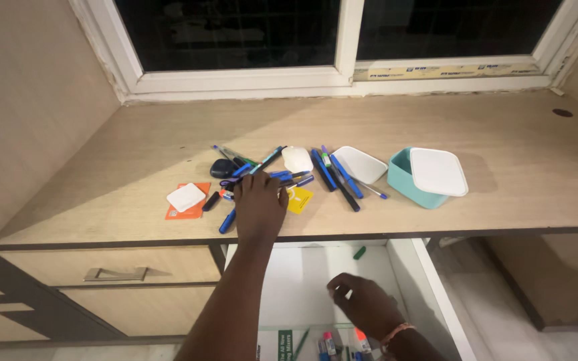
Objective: The person opens a desk drawer and takes out a wireless mouse, pens, a small plastic bin, and several small pieces of paper, placing them on the desktop.
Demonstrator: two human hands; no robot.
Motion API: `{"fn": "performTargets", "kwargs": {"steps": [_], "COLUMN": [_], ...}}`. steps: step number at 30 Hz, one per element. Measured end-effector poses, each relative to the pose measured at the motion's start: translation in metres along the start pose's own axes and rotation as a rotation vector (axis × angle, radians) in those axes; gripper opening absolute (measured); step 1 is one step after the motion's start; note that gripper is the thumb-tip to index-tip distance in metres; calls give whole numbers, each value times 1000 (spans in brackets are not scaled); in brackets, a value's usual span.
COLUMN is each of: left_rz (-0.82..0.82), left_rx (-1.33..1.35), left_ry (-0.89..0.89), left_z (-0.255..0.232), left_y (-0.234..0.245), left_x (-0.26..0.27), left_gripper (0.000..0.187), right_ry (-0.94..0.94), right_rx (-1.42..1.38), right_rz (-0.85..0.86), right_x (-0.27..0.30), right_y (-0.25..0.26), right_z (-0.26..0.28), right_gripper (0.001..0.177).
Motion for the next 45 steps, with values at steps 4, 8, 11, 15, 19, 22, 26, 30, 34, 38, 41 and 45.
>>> {"fn": "performTargets", "kwargs": {"steps": [4, 8, 11, 15, 19, 22, 26, 30, 34, 38, 41, 45], "left_rz": [-72, -67, -104, -66, 463, 781, 1301, 1571, 1408, 1402, 1189, 911], "left_rx": [127, 224, 312, 404, 479, 324, 95, 30, 9, 26, 77, 172], "left_ry": [-6, 32, 57, 136, 90, -53, -185, -182, -197, -123, -42, -26], "left_z": [-1, 1, 3, -3, -40, -61, -60, -49, -47, -49, -49, -50], "left_y": [9, 14, 21, 25, 2, -25, -70, -107, -101, -89, -78, -61], "left_x": [7, 21, 29, 49, 116, 137, 193, 238, 231, 213, 190, 164], "left_gripper": [18, 19, 21, 23, 23, 28, 53, 57, 55, 41, 25, 17], "right_ry": [29, -1, 147, 377, 415, 345, 180, 242, 194, 166, 167, 102], "right_rx": [9, 58, 84, 133, 145, 391, 417, 503, 619, 691, 684, 564], "right_rz": [105, 237, 346, 376, 57, -155, -186, -267, -169, -123, -149, -164], "right_x": [10, 14, 19, 22, 3, -8, -16, -25, -37, -46, -45, -44], "right_y": [-17, -29, -48, -66, -42, -13, 3, 8, 3, 1, 3, 9], "right_z": [15, 16, 15, 6, -16, -27, -45, -53, -70, -81, -81, -74], "right_gripper": [18, 22, 30, 38, 24, 38, 55, 66, 77, 78, 71, 48]}}
Point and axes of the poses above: each hand's wrist, its own x-axis away from the middle knuckle, its own y-axis out of the back of the hand, z = x × y, the point moved 9 cm from there along -x, towards the middle knuckle, and after that the axes turned 9 degrees about -x, right-handed, at the moved point
